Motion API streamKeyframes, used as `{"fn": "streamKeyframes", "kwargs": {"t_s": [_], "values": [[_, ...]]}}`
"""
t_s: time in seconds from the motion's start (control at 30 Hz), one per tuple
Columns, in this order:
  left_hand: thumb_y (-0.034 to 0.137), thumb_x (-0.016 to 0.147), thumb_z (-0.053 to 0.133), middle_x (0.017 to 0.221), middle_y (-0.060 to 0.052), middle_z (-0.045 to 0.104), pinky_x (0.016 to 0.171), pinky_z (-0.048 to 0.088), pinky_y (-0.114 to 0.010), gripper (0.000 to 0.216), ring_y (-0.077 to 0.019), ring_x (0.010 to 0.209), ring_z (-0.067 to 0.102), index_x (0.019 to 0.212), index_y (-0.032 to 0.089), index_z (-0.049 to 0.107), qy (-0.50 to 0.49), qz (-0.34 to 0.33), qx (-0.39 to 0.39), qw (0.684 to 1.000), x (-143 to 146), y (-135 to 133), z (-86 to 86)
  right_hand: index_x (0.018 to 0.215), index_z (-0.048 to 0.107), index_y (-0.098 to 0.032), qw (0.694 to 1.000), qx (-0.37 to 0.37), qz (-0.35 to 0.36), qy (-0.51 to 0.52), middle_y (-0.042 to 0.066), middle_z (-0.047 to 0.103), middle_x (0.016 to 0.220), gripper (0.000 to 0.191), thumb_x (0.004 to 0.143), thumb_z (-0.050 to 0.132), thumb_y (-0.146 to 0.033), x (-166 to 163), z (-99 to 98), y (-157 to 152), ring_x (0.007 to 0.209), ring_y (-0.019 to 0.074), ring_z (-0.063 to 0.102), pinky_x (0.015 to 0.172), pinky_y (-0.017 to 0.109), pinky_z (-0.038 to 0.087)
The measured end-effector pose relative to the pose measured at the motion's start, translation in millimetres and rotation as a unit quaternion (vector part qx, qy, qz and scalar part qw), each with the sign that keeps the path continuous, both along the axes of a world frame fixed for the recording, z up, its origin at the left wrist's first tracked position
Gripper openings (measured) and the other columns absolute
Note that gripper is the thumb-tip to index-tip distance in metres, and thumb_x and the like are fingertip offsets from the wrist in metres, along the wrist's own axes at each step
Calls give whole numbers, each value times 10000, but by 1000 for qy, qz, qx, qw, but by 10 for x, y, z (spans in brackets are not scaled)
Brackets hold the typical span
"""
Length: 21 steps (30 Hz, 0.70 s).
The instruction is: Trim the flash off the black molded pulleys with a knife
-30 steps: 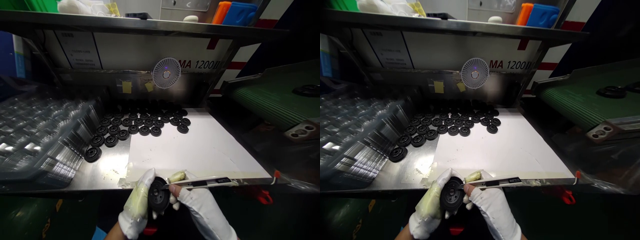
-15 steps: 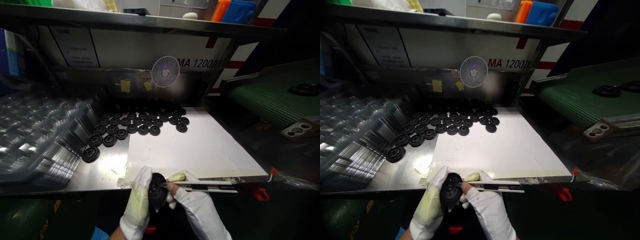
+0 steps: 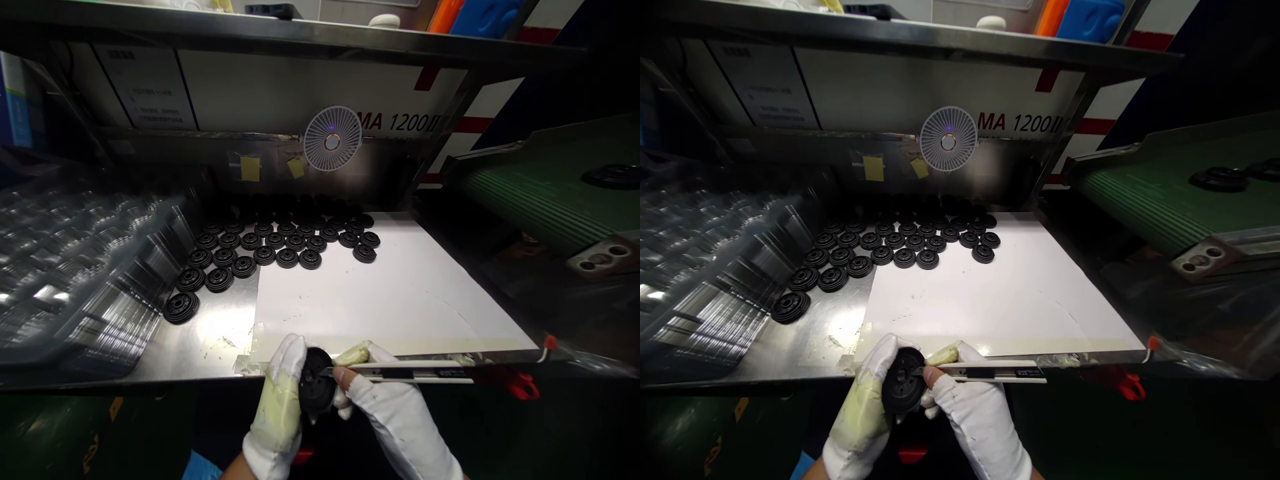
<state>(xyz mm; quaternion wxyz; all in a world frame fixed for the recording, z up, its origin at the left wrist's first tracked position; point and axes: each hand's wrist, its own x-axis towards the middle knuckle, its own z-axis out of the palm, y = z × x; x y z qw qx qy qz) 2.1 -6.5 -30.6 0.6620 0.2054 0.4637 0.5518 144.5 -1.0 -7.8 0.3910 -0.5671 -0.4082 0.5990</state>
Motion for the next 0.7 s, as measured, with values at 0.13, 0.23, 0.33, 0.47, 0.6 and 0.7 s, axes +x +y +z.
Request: {"fn": "streamKeyframes", "kwargs": {"t_s": [0.13, 0.23, 0.33, 0.47, 0.6, 0.7], "values": [[235, 674, 610, 1043, -84, 611, 880, 412, -363, 213, -302, 1176, 392, 885, 240, 634, 103, 33, 24, 994, 4, 16, -52, 488, 582, -162, 1000, -13, 9, 15, 28, 618, 528, 377, 684, 648, -476, 10, 12, 12, 516, 136, 564, 523, 232, 460], [329, 737, 546, 972, -81, 628, 859, 420, -393, 195, -295, 1079, 477, 887, 240, 633, 166, 17, 24, 986, 35, 58, -50, 482, 575, -161, 999, 11, 1, 35, 24, 610, 523, 378, 690, 645, -469, -18, 10, 19, 514, 135, 562, 516, 230, 461], [360, 755, 519, 846, -81, 646, 792, 447, -398, 206, -278, 911, 558, 851, 224, 640, 211, -3, 42, 977, 53, 94, 7, 498, 578, -161, 998, 21, -20, 51, 18, 605, 529, 355, 693, 653, -447, -52, 5, 12, 515, 131, 562, 527, 229, 468], [357, 762, 499, 686, -70, 642, 709, 469, -391, 206, -268, 775, 583, 743, 228, 659, 236, -52, 91, 966, 49, 103, 88, 513, 580, -158, 998, 11, -18, 55, 22, 615, 542, 336, 691, 662, -431, -59, 1, 4, 514, 131, 565, 532, 229, 472], [274, 688, 585, 828, -76, 665, 822, 438, -405, 143, -297, 928, 558, 793, 236, 676, 273, -9, 116, 955, 16, 80, 33, 565, 590, -158, 999, 18, -14, 47, 17, 611, 534, 307, 708, 648, -424, -46, -17, 11, 509, 134, 568, 534, 233, 473], [196, 643, 610, 1002, -81, 643, 925, 373, -413, 270, -307, 1071, 493, 903, 236, 669, 301, 25, 80, 950, -23, 56, -86, 629, 596, -158, 999, 21, -6, 43, 15, 613, 528, 277, 713, 646, -417, -38, -39, 20, 502, 138, 571, 530, 238, 473]]}}
